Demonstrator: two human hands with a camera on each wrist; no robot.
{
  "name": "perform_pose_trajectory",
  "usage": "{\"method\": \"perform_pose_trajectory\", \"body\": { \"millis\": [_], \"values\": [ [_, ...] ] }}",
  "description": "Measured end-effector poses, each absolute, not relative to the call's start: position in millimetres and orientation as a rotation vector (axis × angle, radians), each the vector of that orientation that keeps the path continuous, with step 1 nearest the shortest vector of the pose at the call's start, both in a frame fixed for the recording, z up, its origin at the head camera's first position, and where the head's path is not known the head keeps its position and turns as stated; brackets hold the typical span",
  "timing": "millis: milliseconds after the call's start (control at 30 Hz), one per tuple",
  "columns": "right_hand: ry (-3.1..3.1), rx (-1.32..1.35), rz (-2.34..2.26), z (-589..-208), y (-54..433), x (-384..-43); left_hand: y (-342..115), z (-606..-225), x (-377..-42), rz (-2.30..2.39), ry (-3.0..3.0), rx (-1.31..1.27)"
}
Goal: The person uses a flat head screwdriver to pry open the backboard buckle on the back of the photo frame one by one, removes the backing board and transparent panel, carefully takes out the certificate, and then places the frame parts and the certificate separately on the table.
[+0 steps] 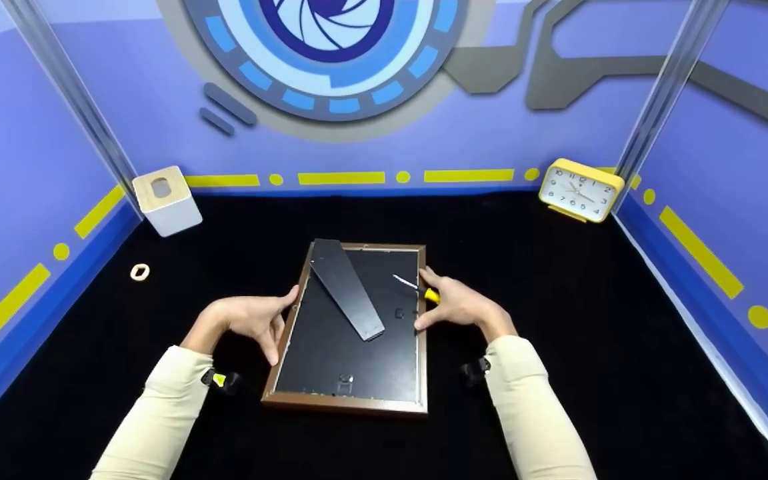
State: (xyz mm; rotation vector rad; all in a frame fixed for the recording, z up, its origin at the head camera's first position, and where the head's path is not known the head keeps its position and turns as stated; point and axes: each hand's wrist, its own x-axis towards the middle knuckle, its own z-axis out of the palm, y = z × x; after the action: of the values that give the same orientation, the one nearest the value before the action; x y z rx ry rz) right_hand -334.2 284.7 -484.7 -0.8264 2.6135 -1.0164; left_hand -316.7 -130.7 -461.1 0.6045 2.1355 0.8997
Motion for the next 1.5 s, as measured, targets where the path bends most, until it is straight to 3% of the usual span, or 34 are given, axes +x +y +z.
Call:
{"method": "perform_pose_trajectory", "body": {
  "millis": [300,633,1500],
  "values": [
    [2.541,-0.879,-0.993,-489,287,-332,-131,-461,-312,0.956,2.105,0.596],
    [2.49,-0.866,-0.98,-488,287,-331,-128,-462,-313,0.654,2.411,0.889],
    [2.511,-0.878,-0.963,-485,286,-331,-139,-464,-320,0.632,2.449,0.944]
  ]
}}
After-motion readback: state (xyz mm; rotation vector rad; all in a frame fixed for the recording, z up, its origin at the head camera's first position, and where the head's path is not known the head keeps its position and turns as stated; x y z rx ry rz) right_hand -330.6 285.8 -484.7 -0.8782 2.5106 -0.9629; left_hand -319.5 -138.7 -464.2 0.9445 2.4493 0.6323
